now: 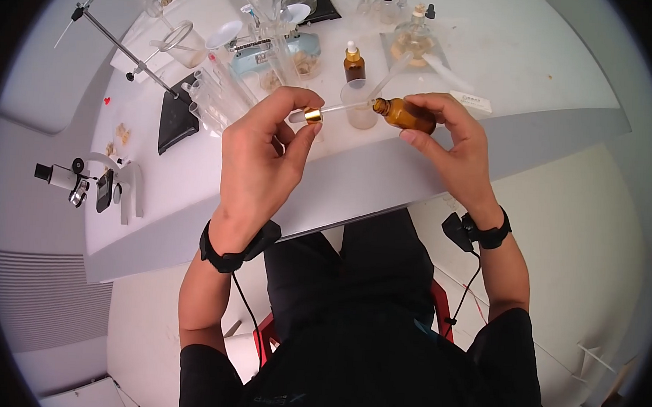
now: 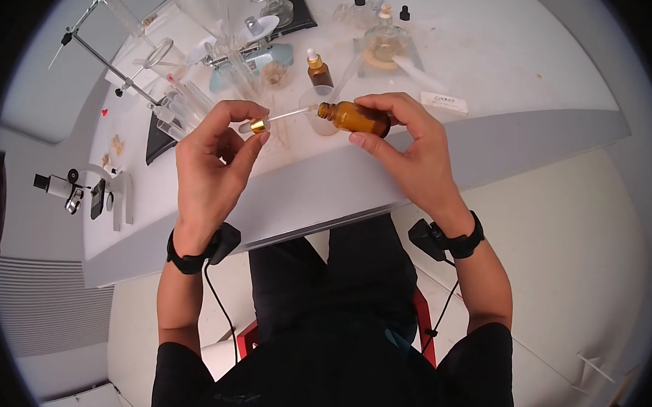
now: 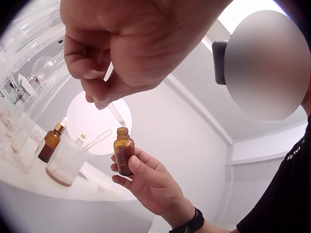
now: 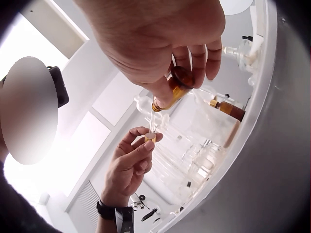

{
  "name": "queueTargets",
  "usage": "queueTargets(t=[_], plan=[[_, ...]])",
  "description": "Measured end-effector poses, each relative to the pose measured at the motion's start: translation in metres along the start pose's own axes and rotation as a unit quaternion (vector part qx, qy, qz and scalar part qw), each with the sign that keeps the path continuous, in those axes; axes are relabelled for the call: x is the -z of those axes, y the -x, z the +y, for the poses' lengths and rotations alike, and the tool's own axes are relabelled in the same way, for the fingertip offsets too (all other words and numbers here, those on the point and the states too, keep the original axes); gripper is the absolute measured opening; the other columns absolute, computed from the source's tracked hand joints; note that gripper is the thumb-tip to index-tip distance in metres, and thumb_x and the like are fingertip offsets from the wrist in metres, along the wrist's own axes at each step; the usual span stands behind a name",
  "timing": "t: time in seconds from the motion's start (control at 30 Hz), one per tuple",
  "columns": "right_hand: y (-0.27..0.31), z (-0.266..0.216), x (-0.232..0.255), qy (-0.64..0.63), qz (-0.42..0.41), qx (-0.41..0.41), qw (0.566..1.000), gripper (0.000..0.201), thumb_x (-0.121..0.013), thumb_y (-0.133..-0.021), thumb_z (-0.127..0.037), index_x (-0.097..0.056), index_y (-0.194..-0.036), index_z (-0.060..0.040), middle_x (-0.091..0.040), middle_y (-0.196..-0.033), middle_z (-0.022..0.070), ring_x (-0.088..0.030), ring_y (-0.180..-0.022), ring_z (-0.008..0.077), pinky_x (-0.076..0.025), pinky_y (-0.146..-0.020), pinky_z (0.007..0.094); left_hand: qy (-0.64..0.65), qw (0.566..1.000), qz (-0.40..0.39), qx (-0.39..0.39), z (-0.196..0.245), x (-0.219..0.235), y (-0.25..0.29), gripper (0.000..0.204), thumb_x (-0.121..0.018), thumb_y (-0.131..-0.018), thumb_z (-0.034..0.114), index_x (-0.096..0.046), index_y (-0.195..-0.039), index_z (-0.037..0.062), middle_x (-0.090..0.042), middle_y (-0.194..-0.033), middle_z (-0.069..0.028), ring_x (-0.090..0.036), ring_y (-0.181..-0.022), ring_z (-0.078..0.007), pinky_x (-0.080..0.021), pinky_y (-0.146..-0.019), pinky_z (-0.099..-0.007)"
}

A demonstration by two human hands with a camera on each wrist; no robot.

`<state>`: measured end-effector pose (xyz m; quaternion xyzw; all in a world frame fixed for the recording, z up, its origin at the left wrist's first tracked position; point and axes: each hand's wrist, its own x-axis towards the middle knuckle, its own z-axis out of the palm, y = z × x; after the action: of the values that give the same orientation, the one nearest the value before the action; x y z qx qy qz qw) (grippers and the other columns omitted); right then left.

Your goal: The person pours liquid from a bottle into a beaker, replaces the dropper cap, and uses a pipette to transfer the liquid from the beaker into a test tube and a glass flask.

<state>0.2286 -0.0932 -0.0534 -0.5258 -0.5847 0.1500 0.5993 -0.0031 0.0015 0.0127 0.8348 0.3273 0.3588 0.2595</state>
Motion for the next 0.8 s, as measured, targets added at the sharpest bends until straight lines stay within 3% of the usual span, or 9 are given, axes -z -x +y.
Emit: queueTargets(t=[0.63, 0.7, 0.8], plan=[[0.012, 0.015, -0.008, -0.098, -0.032, 0.001, 0.995, 0.039, -0.077, -0.084, -0.003, -0.065, -0.121, -0.0036, -0.066, -0.108, 0.0054, -0.062, -0.097, 0.0138, -0.049, -0.086, 0.0273, 0.027, 0.997, -0.067, 0.021, -0.011, -0.002, 0.003, 0.026, -0.072, -0.082, -0.005, -0.065, -0.105, 0.0065, -0.071, -0.09, -0.0021, -0.054, -0.053, -0.0093, -0.041, -0.052, -0.0253], [0.014, 0.018, -0.008, -0.108, -0.038, -0.005, 0.993, 0.039, -0.077, -0.085, -0.003, -0.065, -0.121, -0.0037, -0.066, -0.109, 0.005, -0.061, -0.098, 0.0134, -0.049, -0.087, 0.0272, 0.023, 0.996, -0.086, 0.013, -0.012, -0.003, 0.002, 0.022, -0.07, -0.086, -0.007, -0.064, -0.105, 0.0012, -0.073, -0.104, -0.0032, -0.052, -0.056, -0.0032, -0.043, -0.051, -0.0189], [0.015, 0.021, -0.009, -0.123, -0.045, -0.015, 0.991, 0.038, -0.076, -0.086, -0.003, -0.064, -0.123, -0.0037, -0.065, -0.11, 0.0044, -0.061, -0.099, 0.013, -0.049, -0.088, 0.0273, 0.018, 0.995, -0.092, 0.016, -0.013, -0.004, 0.002, 0.022, -0.069, -0.086, -0.006, -0.064, -0.106, 0.0014, -0.074, -0.106, -0.0036, -0.052, -0.056, -0.0033, -0.043, -0.051, -0.0188]])
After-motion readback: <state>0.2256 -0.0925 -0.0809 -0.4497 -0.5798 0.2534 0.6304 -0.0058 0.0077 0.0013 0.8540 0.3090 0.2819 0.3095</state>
